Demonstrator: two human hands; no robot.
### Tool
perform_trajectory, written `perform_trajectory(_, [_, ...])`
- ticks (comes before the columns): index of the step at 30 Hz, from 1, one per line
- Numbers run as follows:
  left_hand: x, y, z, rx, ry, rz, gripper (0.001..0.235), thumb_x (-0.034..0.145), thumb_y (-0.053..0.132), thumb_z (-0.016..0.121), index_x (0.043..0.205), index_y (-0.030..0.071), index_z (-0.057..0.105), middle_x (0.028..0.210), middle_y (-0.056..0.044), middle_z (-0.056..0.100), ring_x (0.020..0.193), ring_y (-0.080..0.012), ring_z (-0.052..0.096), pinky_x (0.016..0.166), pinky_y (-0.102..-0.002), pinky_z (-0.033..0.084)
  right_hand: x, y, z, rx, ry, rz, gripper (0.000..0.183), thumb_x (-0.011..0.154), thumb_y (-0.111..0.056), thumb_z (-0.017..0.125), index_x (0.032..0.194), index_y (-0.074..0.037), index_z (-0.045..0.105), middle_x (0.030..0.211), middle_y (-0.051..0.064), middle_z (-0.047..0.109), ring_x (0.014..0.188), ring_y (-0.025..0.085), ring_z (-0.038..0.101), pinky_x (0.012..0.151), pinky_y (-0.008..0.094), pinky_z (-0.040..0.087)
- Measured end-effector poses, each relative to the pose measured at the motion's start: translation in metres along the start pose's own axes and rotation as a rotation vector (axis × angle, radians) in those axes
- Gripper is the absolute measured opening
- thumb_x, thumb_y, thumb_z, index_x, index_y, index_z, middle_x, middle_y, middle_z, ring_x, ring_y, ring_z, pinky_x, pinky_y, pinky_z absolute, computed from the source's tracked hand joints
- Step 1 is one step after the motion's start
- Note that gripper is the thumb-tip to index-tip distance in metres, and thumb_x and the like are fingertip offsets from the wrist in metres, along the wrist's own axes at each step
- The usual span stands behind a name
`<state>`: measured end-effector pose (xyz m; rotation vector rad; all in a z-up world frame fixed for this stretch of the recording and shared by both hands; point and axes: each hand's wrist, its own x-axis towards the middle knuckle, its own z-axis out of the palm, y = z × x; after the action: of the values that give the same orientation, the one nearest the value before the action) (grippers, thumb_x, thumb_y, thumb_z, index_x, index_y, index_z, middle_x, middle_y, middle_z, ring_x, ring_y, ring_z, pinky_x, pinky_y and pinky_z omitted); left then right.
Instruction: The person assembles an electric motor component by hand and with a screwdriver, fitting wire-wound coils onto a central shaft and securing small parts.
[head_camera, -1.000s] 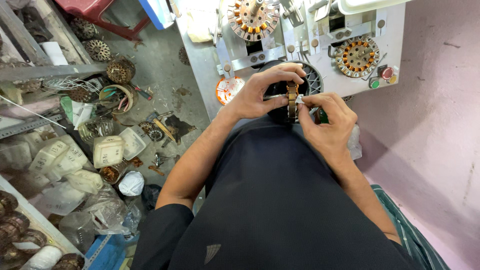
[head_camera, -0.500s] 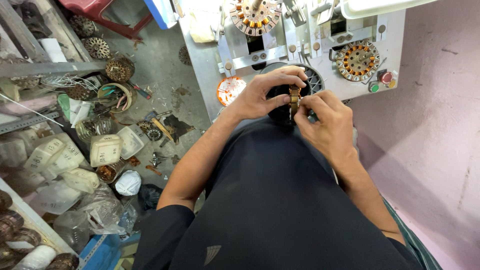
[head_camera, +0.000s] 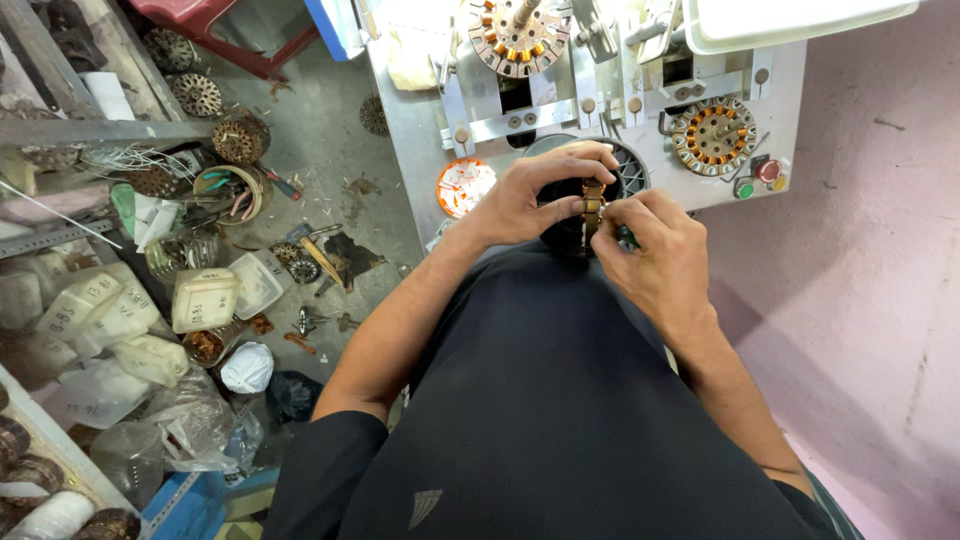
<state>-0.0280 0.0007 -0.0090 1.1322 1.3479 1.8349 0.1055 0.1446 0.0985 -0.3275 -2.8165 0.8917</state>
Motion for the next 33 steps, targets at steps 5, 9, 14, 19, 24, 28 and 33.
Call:
perform_trajectory(5, [0.001,0.000,-0.002,-0.015,-0.011,-0.015,0.032,0.103,0.019,0.071,0.130,0.003,0.065,0.142,-0.011,0.063,0.138,-0.0267,0.060,0.119,-0.040,0.049,0.013,0.012,-0.005,0.069,-0.109,0.120,0.013,0.081,-0.003,0.078,0.094,-0.002,0.077,0.087,0.011,0.071,0.074,0.024,0.069,0.070,0.033,0.054])
perform_trajectory(9, [0.001,0.002,-0.002,0.017,-0.017,0.000,0.032,0.104,0.020,0.070,0.132,0.005,0.067,0.145,-0.011,0.063,0.144,-0.0276,0.057,0.123,-0.041,0.046,0.020,0.029,-0.013,0.276,-0.238,0.255,0.017,0.079,-0.004,0.083,0.096,-0.004,0.078,0.085,0.005,0.074,0.074,0.014,0.068,0.068,0.028,0.053])
perform_trajectory(14, [0.000,0.001,-0.007,-0.041,-0.053,-0.004,0.043,0.100,0.022,0.074,0.139,0.007,0.064,0.153,-0.013,0.058,0.150,-0.0284,0.049,0.127,-0.043,0.041,0.025,0.046,-0.014,0.420,-0.286,0.213,0.021,0.081,-0.002,0.083,0.101,-0.007,0.080,0.093,0.003,0.075,0.083,0.009,0.068,0.074,0.024,0.054])
perform_trajectory(19, [-0.002,-0.009,-0.008,-0.098,-0.064,-0.039,0.047,0.098,0.023,0.079,0.140,0.008,0.064,0.157,-0.013,0.055,0.155,-0.0293,0.045,0.131,-0.045,0.039,0.035,0.049,-0.008,0.304,-0.361,0.364,0.020,0.073,-0.004,0.088,0.092,-0.007,0.082,0.083,0.003,0.077,0.073,0.010,0.069,0.069,0.024,0.052])
perform_trajectory(24, [-0.002,-0.017,-0.005,-0.157,-0.044,-0.058,0.049,0.095,0.020,0.081,0.139,0.007,0.065,0.159,-0.013,0.053,0.157,-0.0293,0.042,0.134,-0.046,0.037,0.044,0.043,-0.004,0.329,-0.372,0.504,0.015,0.073,-0.005,0.088,0.086,-0.007,0.081,0.077,0.002,0.077,0.067,0.007,0.067,0.064,0.022,0.053])
perform_trajectory(28, [-0.002,-0.018,0.001,-0.161,0.006,-0.065,0.046,0.092,0.011,0.081,0.135,0.007,0.067,0.153,-0.013,0.058,0.152,-0.0269,0.047,0.131,-0.043,0.038,0.040,0.048,-0.003,0.341,-0.392,0.491,0.015,0.074,-0.007,0.088,0.085,-0.006,0.080,0.077,0.002,0.076,0.068,0.004,0.066,0.062,0.021,0.052])
perform_trajectory(33, [0.001,-0.004,0.013,-0.141,0.134,-0.153,0.038,0.084,0.003,0.078,0.121,0.005,0.069,0.140,-0.012,0.068,0.136,-0.0210,0.063,0.120,-0.037,0.048,0.029,0.054,0.011,0.518,-0.353,0.498,0.016,0.077,0.000,0.079,0.088,-0.004,0.067,0.076,-0.002,0.067,0.065,0.003,0.059,0.058,0.020,0.047])
